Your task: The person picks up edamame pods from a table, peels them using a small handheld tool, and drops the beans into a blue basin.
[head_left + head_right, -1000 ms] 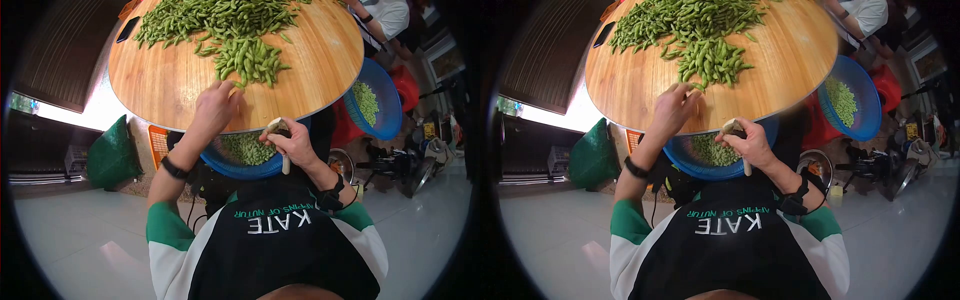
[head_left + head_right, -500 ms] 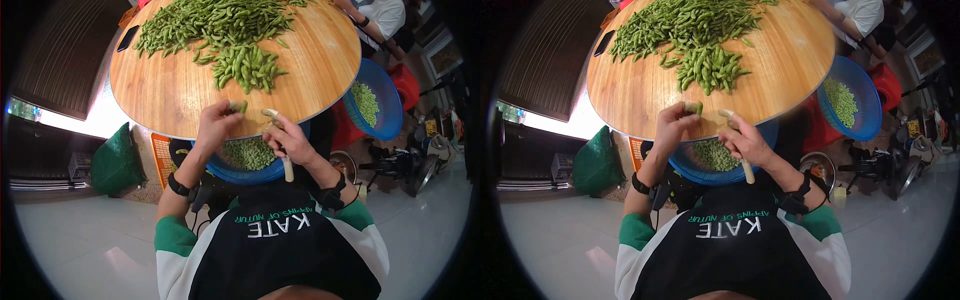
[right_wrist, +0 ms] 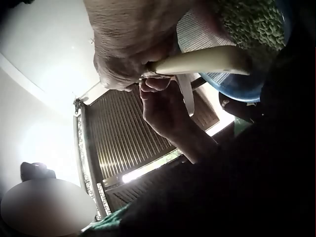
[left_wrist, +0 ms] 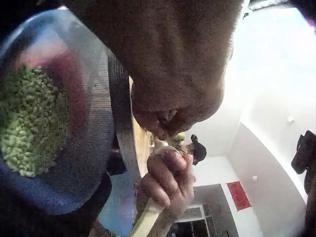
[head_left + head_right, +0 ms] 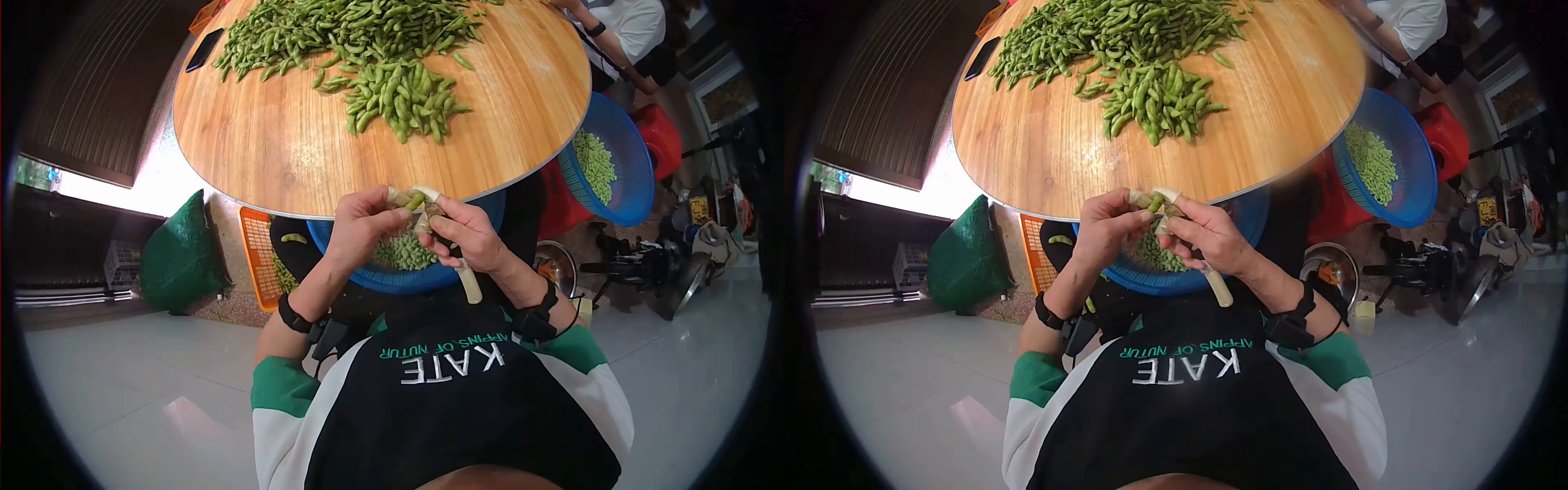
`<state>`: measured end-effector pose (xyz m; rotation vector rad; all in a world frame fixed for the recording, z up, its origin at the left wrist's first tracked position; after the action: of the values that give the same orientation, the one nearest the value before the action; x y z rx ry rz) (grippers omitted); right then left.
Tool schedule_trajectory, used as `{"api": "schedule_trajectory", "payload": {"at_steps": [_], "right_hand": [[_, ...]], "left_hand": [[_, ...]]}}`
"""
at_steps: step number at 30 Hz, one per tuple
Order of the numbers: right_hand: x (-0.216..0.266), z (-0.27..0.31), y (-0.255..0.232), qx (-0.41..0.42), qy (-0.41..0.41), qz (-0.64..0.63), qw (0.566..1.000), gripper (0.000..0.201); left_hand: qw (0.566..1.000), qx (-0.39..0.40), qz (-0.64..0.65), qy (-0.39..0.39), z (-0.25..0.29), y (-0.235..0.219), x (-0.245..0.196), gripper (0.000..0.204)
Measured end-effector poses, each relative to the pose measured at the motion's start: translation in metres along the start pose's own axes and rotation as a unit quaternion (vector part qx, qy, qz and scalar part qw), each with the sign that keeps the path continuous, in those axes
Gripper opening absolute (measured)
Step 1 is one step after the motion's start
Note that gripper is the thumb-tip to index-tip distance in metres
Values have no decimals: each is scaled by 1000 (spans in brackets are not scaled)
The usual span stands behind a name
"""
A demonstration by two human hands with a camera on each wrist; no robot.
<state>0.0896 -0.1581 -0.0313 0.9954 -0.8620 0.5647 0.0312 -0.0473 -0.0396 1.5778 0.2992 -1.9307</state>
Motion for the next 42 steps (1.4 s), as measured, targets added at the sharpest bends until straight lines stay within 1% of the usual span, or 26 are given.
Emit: {"api": "schedule_trajectory", "payload": {"at_steps": [5, 7, 9, 11, 13, 14, 16, 18, 20, 21, 22, 23, 24, 25, 26, 27, 29, 31, 33, 34, 36, 37, 38, 39, 40, 42], "right_hand": [[0, 0, -1, -5, -25, 32, 999, 44], [-1, -1, -1, -7, -26, 36, 999, 43], [-1, -1, -5, -44, -37, 34, 998, 40], [-3, -1, -5, -40, -24, 9, 999, 39], [-4, 1, -5, -38, -7, -16, 999, 38], [-3, 2, -3, -29, 8, -39, 999, 37], [-3, 3, -3, -19, 25, -60, 998, 36], [-2, 4, 3, 26, 40, -127, 991, 35], [-1, 3, 2, 17, 46, -144, 988, 35], [0, 3, 0, 8, 53, -162, 985, 35], [1, 3, 1, 7, 52, -163, 985, 35], [1, 3, 1, 5, 53, -162, 985, 35], [1, 3, 2, 3, 54, -161, 985, 35], [-1, 4, 2, 3, 55, -162, 985, 35], [-3, 3, 1, 5, 62, -171, 983, 35], [-5, 1, 1, 7, 68, -181, 981, 35], [-8, 0, 1, 8, 66, -190, 979, 36], [-9, 1, 2, 8, 64, -199, 978, 36], [-12, 3, 1, -8, 69, -194, 978, 36], [-13, 5, 2, -9, 70, -195, 978, 36], [-11, 5, 2, -24, 64, -209, 976, 34], [-10, 4, 2, -24, 62, -208, 976, 34], [-7, 4, 0, -31, 45, -187, 981, 34], [-5, 2, -1, -37, 28, -166, 985, 34], [-4, 0, -3, -35, 28, -165, 985, 34], [6, -2, -12, -66, -60, 59, 994, 39]], "left_hand": [[1000, 0, 5, 11, 4, 0, -3, 11], [999, -4, -2, 38, 5, 0, -7, 13], [998, -18, 1, 61, 5, 2, -4, 13], [996, -32, 3, 85, 1, -2, -3, 12], [987, 67, 128, -73, -1, 8, 21, 13], [987, 66, 129, -72, -2, 7, 21, 13], [930, 162, 272, -184, 8, 25, 27, 14], [923, 168, 291, -189, 7, 26, 28, 14], [916, 175, 307, -192, 9, 30, 25, 14], [983, 87, 156, -42, 3, 17, 11, 16], [994, -7, -4, 110, 5, 4, -11, 17], [994, -6, -4, 109, 7, 6, -16, 17], [944, -30, -163, 284, 19, 10, -46, 20], [839, -52, -312, 443, 37, 22, -68, 23], [793, -56, -340, 502, 45, 31, -75, 29], [792, -57, -341, 503, 44, 30, -75, 29], [711, -89, -405, 568, 53, 34, -77, 28], [710, -89, -401, 572, 54, 35, -76, 29], [773, -88, -353, 520, 48, 26, -67, 22], [774, -87, -353, 519, 47, 26, -63, 22], [882, -71, -206, 417, 31, 15, -53, 14], [882, -70, -206, 418, 33, 17, -55, 14], [948, -55, -107, 293, 23, 12, -42, 13], [986, -39, -6, 160, 16, 11, -25, 13], [986, -40, -6, 162, 12, 8, -26, 13], [999, 1, 52, -6, 1, 8, 3, 14]]}}
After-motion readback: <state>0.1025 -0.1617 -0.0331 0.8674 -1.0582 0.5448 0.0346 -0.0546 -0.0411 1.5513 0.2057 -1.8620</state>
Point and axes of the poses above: each hand's wrist, its own z-axis away from the middle knuckle, its own y-axis out of the palm, x = y × z, the point moved 9 cm from there along -z, towards the middle knuckle, and after that the axes turned 11 degrees about -x, right-handed, at the moved point
